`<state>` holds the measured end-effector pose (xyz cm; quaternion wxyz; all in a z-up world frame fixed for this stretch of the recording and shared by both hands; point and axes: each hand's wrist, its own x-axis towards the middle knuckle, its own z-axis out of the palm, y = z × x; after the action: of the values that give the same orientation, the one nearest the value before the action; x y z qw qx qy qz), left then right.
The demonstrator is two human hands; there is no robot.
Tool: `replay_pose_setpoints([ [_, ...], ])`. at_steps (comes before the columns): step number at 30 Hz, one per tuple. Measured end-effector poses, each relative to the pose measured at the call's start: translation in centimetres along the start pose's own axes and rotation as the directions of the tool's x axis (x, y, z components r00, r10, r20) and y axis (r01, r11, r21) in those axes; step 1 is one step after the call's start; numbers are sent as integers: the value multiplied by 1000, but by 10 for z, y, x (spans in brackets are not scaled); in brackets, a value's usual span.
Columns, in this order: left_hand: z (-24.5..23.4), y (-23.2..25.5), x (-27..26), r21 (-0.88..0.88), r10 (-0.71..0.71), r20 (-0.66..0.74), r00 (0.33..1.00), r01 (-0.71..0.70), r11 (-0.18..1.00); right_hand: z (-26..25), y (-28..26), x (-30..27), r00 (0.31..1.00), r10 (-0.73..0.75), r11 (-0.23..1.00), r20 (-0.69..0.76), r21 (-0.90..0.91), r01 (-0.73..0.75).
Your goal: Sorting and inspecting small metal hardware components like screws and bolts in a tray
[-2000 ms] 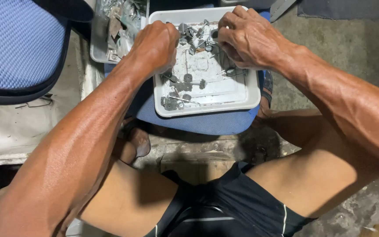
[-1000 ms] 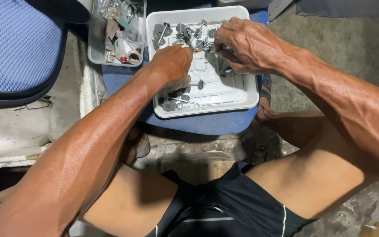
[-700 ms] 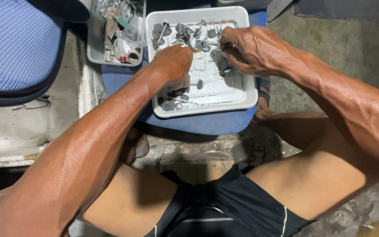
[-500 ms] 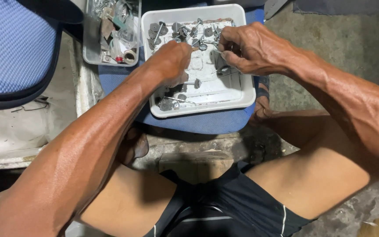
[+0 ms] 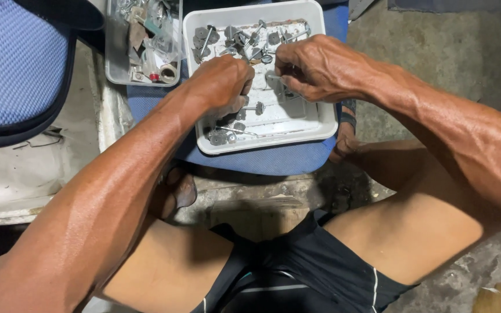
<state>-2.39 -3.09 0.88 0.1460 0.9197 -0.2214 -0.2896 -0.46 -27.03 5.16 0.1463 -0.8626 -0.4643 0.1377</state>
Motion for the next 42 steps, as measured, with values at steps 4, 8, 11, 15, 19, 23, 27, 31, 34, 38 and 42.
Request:
replay_pose_setpoints([
  [4,9,-2,18,-119,-8,12,1000,9,993,-1,-5,0,1000,10,999,8,35,-10],
  [8,0,8,7,-222,-49,38,998,57,973,-1,-10,-2,998,41,996,39,76,-44],
  [11,-17,17,-11,-475,-73,-5,997,62,878,-3,-17,-4,996,75,988,48,130,-80],
  [15,-34,19,-27,-790,-68,-160,985,-87,607,-9,-30,-3,982,178,951,57,246,-187],
  [19,-35,16,-24,-834,-81,-158,984,-89,544,-2,-26,3,968,236,938,84,242,-249],
  [23,-27,18,-19,-819,-46,-241,969,-178,546,-4,-28,5,965,254,929,63,262,-261],
  [27,-18,19,-12,-713,-47,-384,922,-263,650,-9,-31,7,949,307,916,65,250,-314],
  [31,-17,22,-11,-689,-51,-393,918,-257,678,-15,-36,8,929,363,892,72,261,-369],
  [34,-13,30,-11,-706,-33,-401,916,-286,647,-22,-52,10,864,476,769,162,400,-498],
  [38,-8,33,-3,-666,-113,-516,849,-315,677,-31,-56,16,753,644,518,134,648,-558],
  [42,-26,35,-14,-758,-255,-455,853,-220,614,-35,-52,11,869,490,417,64,859,-298],
])
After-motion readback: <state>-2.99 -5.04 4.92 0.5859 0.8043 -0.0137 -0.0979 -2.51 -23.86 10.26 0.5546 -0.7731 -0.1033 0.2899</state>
